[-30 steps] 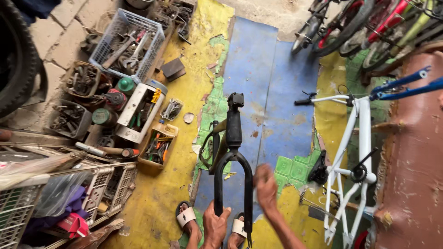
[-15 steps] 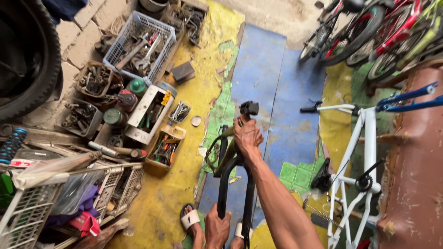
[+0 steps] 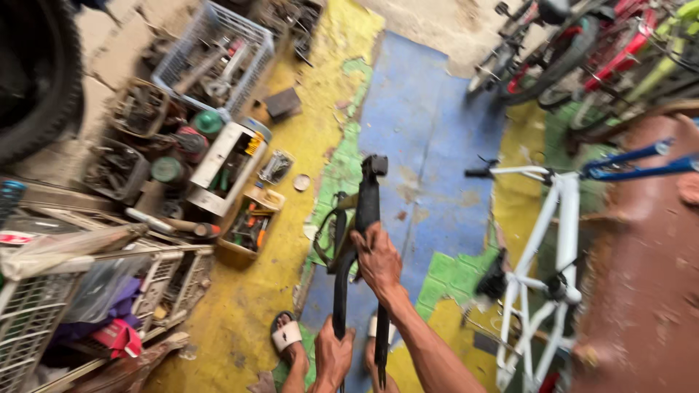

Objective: The person scrubs a bicycle fork and frame with a small abrasive pad, then wipes the fork with a cloth. The person lifts the fork and places it against a wall near other bicycle parts.

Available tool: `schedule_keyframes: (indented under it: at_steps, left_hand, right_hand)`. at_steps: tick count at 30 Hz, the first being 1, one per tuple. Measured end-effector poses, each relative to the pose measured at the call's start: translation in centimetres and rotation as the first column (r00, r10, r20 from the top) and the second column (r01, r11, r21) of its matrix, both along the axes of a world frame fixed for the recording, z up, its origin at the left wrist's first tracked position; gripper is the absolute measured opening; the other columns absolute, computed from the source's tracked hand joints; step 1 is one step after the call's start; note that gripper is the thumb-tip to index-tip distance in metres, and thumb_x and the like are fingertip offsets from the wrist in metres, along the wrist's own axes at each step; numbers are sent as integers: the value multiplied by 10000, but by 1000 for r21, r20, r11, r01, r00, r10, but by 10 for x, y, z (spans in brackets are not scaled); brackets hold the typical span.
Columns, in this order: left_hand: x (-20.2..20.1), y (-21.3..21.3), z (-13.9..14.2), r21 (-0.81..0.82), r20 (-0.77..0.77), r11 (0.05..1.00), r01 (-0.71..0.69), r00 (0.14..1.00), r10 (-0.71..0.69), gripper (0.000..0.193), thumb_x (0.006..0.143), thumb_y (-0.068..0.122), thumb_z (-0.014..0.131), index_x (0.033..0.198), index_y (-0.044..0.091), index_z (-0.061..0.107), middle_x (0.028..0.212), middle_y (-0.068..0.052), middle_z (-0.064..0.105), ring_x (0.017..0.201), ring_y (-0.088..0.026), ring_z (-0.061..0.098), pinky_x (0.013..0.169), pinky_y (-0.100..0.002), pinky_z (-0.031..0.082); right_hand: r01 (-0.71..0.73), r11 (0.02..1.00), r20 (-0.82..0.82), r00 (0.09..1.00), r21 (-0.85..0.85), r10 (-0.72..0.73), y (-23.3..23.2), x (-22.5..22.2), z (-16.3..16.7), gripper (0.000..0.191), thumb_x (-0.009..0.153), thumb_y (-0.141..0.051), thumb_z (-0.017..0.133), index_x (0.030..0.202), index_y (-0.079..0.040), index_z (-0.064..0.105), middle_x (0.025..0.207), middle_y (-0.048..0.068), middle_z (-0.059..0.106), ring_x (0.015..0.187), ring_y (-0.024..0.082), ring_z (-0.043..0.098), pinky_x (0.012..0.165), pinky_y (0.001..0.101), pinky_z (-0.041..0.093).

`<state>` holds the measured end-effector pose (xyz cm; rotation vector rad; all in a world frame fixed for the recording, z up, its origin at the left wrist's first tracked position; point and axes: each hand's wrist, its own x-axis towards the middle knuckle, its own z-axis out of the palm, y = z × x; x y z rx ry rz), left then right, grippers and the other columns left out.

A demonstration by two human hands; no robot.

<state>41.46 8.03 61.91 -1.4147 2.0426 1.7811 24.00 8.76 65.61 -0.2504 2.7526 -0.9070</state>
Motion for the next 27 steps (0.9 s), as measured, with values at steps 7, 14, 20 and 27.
schedule_keyframes:
  at_steps: [7,14,20,27]
  left_hand:
    - [-6,15,5,-5,22,1000,-16,1000,16,255,785,140,785,953,8,646,706,-173,657,659,-297,644,652,-420,523]
    - [-33,22,1,-57,-32,998,-41,999,39,249,765,150,792,928,31,648,720,-107,685,652,-248,655,662,-385,524]
    - [-38,13,13,-53,-76,993,-103,992,99,219,774,135,777,907,23,644,723,-125,669,659,-245,644,667,-373,530]
    - [-54,45,26,-58,-138,978,-200,972,190,273,819,162,694,1014,-18,631,826,-176,700,776,-308,681,757,-411,535]
  right_hand:
    - [-52,990,285,954,-132,88,56,-2,-4,435,931,-451,710,900,-76,492,762,209,647,746,464,605,655,494,532]
    - [-149,980,-65,988,-130,141,110,72,-11,619,951,-296,649,1386,93,443,1068,304,590,870,515,611,688,513,526]
    - [-318,944,24,948,90,317,121,60,10,447,959,-254,585,1328,-1,567,1004,224,617,945,427,605,803,507,489]
    - [100,984,556,831,-147,-1,9,-2,23,458,1028,-479,504,994,-41,631,724,133,658,659,266,687,672,439,551]
